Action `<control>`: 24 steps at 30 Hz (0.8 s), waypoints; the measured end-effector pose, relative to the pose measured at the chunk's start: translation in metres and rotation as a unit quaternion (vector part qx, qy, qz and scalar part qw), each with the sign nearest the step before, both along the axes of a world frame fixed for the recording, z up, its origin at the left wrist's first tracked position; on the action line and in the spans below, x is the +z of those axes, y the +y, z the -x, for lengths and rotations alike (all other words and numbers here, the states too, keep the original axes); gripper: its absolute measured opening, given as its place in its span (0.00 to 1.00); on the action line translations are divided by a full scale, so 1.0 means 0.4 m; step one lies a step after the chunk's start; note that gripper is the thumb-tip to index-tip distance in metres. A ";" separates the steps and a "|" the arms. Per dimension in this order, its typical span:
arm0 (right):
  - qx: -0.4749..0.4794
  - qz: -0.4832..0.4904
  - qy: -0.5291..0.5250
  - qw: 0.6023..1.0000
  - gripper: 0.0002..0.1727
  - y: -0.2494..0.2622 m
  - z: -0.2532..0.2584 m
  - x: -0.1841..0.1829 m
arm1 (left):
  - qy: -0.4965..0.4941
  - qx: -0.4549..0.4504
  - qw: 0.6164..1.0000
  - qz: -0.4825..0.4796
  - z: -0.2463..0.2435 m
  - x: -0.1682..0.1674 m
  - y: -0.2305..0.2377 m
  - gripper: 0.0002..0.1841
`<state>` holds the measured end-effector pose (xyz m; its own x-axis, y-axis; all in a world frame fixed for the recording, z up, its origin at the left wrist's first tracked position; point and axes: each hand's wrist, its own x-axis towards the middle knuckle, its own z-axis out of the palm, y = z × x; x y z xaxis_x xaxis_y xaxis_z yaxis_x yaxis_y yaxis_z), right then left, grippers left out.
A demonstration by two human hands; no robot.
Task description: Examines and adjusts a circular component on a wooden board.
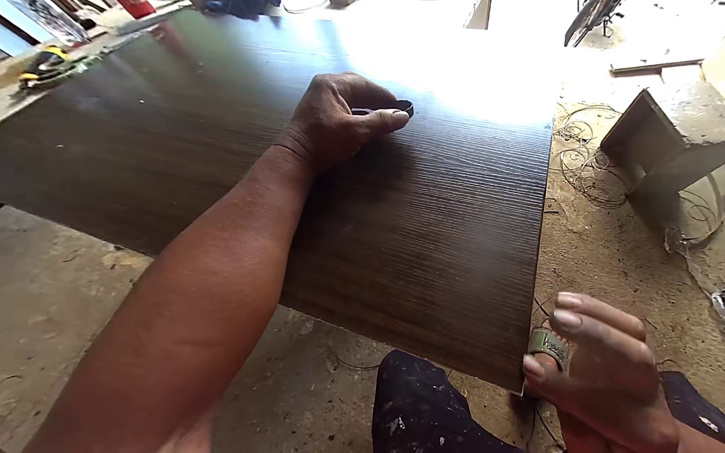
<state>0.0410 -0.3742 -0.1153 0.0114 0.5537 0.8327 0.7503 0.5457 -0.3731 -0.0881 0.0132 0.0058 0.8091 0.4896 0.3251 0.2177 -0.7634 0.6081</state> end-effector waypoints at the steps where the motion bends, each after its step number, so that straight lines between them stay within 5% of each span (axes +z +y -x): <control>1: 0.008 -0.008 -0.005 1.000 0.13 -0.004 0.006 -0.002 | 0.001 0.001 1.000 -0.001 0.000 0.000 -0.001 0.17; 24: 0.019 -0.013 -0.015 1.000 0.14 -0.019 0.007 0.009 | -0.012 -0.007 1.000 0.006 -0.003 -0.001 -0.002 0.15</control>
